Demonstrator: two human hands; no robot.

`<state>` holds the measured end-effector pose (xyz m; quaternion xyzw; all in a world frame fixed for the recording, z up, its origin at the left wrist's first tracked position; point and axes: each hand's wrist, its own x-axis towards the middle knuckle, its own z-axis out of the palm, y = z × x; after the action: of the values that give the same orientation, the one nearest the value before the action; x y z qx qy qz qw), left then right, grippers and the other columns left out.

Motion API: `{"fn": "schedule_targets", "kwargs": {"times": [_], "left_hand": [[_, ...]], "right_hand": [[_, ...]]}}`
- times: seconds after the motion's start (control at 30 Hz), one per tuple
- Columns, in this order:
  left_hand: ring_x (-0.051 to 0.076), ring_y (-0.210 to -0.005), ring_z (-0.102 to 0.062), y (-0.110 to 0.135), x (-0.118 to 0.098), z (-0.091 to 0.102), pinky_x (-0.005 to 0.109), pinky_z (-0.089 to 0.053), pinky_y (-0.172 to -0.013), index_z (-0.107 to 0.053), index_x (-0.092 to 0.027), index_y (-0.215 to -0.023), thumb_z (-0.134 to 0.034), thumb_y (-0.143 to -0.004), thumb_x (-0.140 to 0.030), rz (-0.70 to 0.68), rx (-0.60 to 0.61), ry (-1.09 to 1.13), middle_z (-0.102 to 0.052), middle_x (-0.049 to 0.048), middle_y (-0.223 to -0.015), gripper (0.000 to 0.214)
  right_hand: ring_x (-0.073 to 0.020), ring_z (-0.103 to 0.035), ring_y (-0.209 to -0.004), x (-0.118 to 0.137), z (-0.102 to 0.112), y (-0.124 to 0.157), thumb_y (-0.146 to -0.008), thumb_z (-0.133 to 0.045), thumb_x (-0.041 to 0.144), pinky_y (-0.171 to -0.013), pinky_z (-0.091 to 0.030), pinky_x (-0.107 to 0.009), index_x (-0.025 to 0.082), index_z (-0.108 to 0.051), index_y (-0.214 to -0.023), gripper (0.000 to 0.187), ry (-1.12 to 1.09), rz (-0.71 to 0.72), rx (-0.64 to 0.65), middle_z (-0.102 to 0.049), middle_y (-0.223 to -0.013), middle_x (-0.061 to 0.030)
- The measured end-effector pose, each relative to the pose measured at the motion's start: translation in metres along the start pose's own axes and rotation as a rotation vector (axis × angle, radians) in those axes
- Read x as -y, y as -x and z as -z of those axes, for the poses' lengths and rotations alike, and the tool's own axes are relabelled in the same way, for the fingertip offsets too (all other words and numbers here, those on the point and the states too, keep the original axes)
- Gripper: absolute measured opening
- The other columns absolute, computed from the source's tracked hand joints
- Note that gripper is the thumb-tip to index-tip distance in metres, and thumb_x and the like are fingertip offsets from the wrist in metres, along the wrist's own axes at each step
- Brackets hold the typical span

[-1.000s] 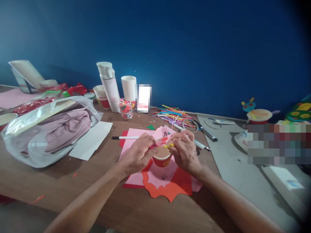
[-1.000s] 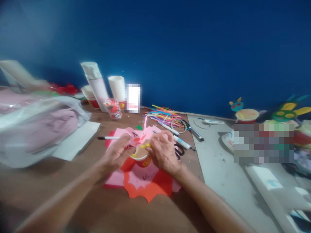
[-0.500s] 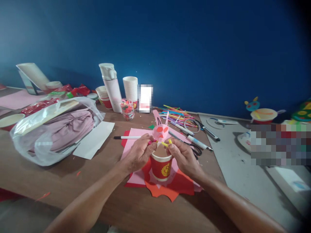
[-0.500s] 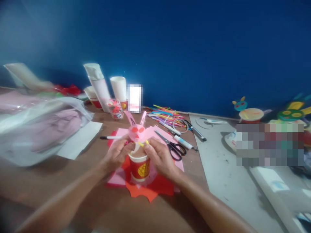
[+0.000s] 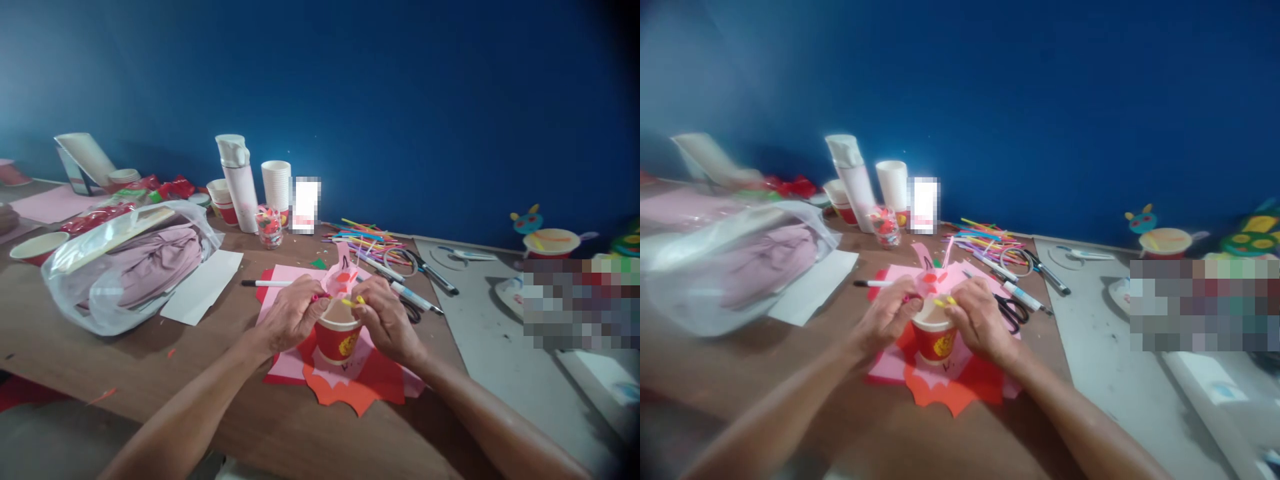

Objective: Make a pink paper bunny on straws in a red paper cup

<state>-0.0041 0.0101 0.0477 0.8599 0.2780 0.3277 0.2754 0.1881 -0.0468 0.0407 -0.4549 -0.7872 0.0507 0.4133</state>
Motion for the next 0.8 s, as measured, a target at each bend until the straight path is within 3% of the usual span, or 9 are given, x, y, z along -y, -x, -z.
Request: {"fn": "schedule_targets", "kwargs": {"times": [0.2, 0.5, 0.8], "left_hand": [[0.019, -0.082, -0.052, 0.001, -0.002, -0.004, 0.031, -0.040, -0.077, -0.055, -0.017, -0.079, -0.034, -0.090, -0.031, 0.027, -0.004, 0.015, -0.057, 0.0069, -0.082, 0.026], [0.020, -0.081, -0.053, 0.001, -0.004, -0.019, 0.031, -0.043, -0.074, -0.051, -0.017, -0.077, -0.038, -0.088, -0.043, 0.320, -0.012, 0.326, -0.058, 0.0074, -0.083, 0.031], [0.017, -0.074, -0.054, 0.002, -0.005, -0.018, 0.028, -0.043, -0.070, -0.055, -0.017, -0.078, -0.040, -0.088, -0.042, 0.353, -0.036, 0.346, -0.059, 0.0046, -0.078, 0.031]], "right_hand": [[-0.0185, -0.049, -0.076, -0.005, -0.005, 0.001, -0.089, -0.038, 0.019, -0.075, -0.036, -0.036, 0.019, -0.049, -0.073, 0.019, 0.086, 0.038, -0.033, -0.057, -0.076, -0.0050], [-0.0164, -0.045, -0.069, -0.002, -0.014, 0.003, -0.091, -0.035, 0.023, -0.072, -0.034, -0.033, 0.019, -0.044, -0.066, 0.027, 0.081, -0.095, -0.030, -0.053, -0.069, -0.0034], [-0.0149, -0.046, -0.065, 0.005, -0.012, -0.002, -0.092, -0.036, 0.027, -0.070, -0.034, -0.031, 0.019, -0.047, -0.062, 0.033, 0.030, -0.158, 0.003, -0.052, -0.064, -0.0014]]}}
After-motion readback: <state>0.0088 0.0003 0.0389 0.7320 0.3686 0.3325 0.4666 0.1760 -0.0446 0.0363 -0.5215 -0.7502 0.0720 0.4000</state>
